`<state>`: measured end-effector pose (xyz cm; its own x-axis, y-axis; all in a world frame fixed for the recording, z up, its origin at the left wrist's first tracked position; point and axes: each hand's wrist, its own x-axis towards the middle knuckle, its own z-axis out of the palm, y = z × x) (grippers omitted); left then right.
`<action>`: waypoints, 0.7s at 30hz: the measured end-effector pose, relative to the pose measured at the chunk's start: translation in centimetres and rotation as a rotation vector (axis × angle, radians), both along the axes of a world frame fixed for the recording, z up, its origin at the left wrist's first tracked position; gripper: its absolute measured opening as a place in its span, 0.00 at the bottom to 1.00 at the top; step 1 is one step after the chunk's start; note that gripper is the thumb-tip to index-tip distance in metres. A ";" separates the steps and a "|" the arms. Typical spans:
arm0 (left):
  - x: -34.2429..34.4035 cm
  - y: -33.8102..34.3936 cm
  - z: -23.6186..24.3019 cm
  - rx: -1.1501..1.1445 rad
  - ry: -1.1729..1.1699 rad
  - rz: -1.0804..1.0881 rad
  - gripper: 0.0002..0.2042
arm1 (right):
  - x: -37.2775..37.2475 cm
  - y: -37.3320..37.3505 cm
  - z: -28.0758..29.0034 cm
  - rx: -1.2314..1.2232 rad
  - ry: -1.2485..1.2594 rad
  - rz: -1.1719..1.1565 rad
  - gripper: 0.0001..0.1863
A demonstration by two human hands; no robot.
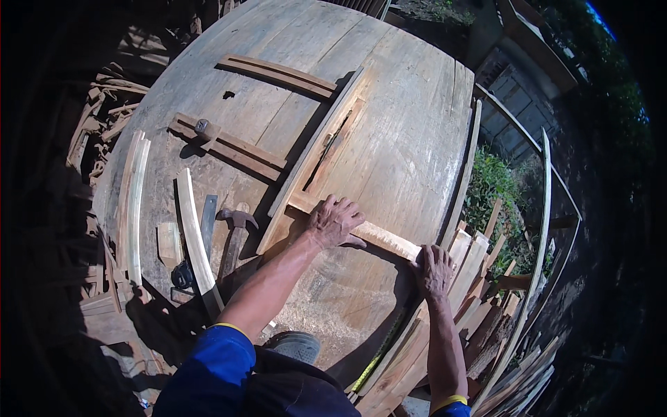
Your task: The person aligns and hammers wooden pieces onto a table in a woodworking shop.
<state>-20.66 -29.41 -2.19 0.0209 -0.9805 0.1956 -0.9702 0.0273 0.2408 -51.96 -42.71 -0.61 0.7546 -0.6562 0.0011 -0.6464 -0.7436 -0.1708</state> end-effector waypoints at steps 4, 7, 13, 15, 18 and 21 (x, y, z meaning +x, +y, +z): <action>0.7 -1.3 -0.2 -0.013 -0.022 -0.012 0.33 | 0.6 -0.5 -0.2 -0.036 -0.036 -0.011 0.33; 1.2 -2.3 -0.5 -0.015 -0.039 -0.020 0.32 | 1.1 -1.2 -0.3 -0.048 -0.034 -0.005 0.33; 1.9 -4.1 -1.0 -0.072 -0.053 -0.019 0.33 | 1.7 -3.1 -0.7 -0.043 -0.007 -0.018 0.33; 2.2 -4.9 -1.0 -0.091 -0.052 -0.021 0.33 | 1.9 -3.8 -0.8 -0.019 0.009 -0.029 0.34; 2.7 -5.6 -1.3 -0.088 -0.041 -0.028 0.33 | 2.5 -4.6 -0.9 -0.068 -0.017 -0.012 0.32; 2.9 -6.5 -1.3 -0.073 -0.034 -0.022 0.32 | 2.8 -5.2 -0.8 -0.096 -0.029 -0.006 0.31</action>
